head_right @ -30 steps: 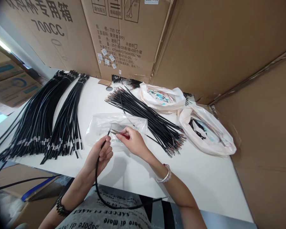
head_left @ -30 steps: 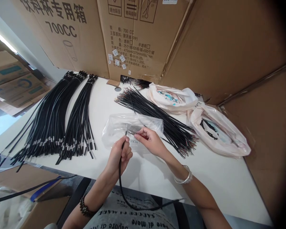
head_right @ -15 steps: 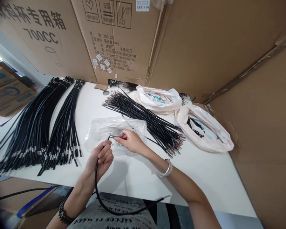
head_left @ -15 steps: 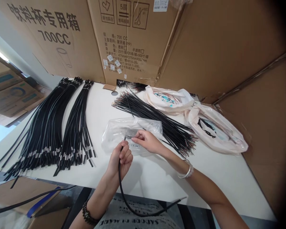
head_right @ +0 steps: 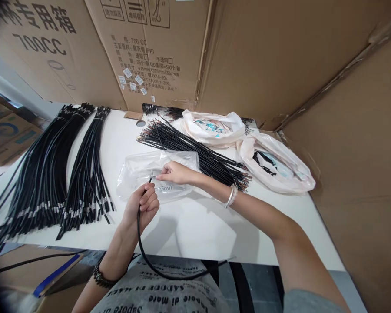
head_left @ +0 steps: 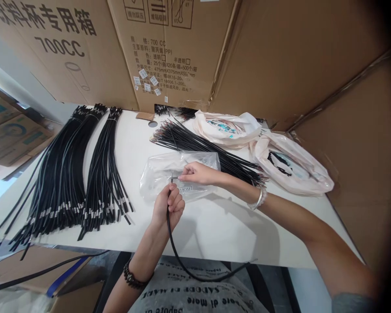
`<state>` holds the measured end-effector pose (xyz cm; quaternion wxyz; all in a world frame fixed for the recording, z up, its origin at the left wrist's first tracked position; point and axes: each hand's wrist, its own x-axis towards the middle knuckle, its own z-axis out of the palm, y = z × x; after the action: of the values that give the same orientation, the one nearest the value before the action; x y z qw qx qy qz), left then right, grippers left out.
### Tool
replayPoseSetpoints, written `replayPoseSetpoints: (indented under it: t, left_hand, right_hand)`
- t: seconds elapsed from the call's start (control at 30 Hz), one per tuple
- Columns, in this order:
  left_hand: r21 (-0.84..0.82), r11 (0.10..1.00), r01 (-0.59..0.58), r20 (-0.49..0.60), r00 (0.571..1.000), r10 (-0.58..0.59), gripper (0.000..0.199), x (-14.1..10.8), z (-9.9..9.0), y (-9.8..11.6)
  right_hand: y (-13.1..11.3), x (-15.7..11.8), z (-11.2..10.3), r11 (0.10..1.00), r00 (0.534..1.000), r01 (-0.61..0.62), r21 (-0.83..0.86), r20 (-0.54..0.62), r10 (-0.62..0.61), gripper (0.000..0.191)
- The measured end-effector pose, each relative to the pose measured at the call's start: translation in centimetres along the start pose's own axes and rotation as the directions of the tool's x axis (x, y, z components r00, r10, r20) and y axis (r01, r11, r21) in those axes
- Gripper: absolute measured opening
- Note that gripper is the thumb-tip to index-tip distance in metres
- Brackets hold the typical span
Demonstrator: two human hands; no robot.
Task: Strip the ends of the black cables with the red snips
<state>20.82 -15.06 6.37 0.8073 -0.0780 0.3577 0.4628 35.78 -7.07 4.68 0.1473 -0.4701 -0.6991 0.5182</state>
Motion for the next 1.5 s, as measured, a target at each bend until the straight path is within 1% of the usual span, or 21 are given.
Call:
replayPoseSetpoints:
  t: [0.07, 0.23, 0.37, 0.47, 0.67, 0.8, 0.9, 1.07, 1.17, 1.27, 1.4, 1.5]
  left_hand:
    - [0.014, 1.0, 0.003, -0.004, 1.0, -0.003, 0.043, 0.1, 0.2, 0.1]
    - [0.047, 0.999, -0.009, -0.035, 0.999, 0.01, 0.038, 0.4, 0.4, 0.0]
    - [0.066, 0.997, -0.026, -0.058, 0.998, 0.03, 0.032, 0.3, 0.4, -0.3]
    - [0.085, 0.996, -0.02, -0.069, 0.997, 0.026, 0.028, 0.2, 0.3, -0.5]
    - [0.122, 0.992, -0.015, -0.103, 0.994, 0.027, 0.024, 0.1, 0.3, -0.9]
    - [0.155, 0.988, -0.015, -0.128, 0.991, 0.035, 0.022, 0.2, 0.2, -1.2]
    - [0.186, 0.982, -0.035, -0.145, 0.987, 0.063, 0.02, 0.4, 0.0, -1.7]
    - [0.224, 0.971, -0.087, -0.168, 0.978, 0.126, 0.017, 0.5, -0.4, -2.6]
    - [0.196, 0.977, -0.086, -0.148, 0.982, 0.116, 0.017, 0.4, -0.3, -2.7]
    - [0.129, 0.989, -0.069, -0.091, 0.992, 0.081, 0.017, -0.1, -0.1, -2.4]
    - [0.052, 0.998, -0.045, -0.036, 0.998, 0.047, 0.017, -0.6, -0.1, -2.2]
    - [-0.039, 0.998, -0.048, -0.008, 0.999, 0.048, 0.022, -0.8, 0.1, -2.0]
  right_hand:
    - [-0.1, 0.2, -0.2, 0.999, 1.0, 0.001, -0.043, -0.014, -0.001, 0.045]
    - [-0.6, 0.2, -0.2, 0.985, 0.995, -0.025, -0.171, -0.096, 0.008, 0.029]
    - [-1.5, 0.0, -0.6, 0.969, 0.993, -0.04, -0.242, -0.116, 0.012, 0.025]
    - [-2.3, -0.2, -1.2, 0.959, 0.995, -0.037, -0.279, -0.098, 0.01, 0.022]
    - [-2.7, 0.0, -1.4, 0.933, 1.0, -0.016, -0.359, -0.003, 0.016, 0.022]
    - [-2.9, -0.1, -1.3, 0.9, 1.0, -0.021, -0.435, 0.003, 0.025, 0.021]
    - [-3.4, -0.2, -1.5, 0.868, 1.0, -0.015, -0.496, 0.014, 0.026, 0.018]
    - [-4.2, 0.0, -1.7, 0.811, 0.998, 0.031, -0.584, 0.062, 0.007, 0.017]
    - [-4.1, 0.2, -1.7, 0.783, 0.999, 0.034, -0.622, 0.054, -0.001, 0.016]
    - [-4.2, 0.3, -1.9, 0.774, 1.0, 0.008, -0.633, 0.018, 0.005, 0.015]
    - [-4.8, -0.2, -2.4, 0.787, 0.998, -0.048, -0.615, -0.051, 0.021, 0.015]
    - [-5.0, -0.7, -3.0, 0.809, 0.996, -0.066, -0.584, -0.088, 0.017, 0.017]
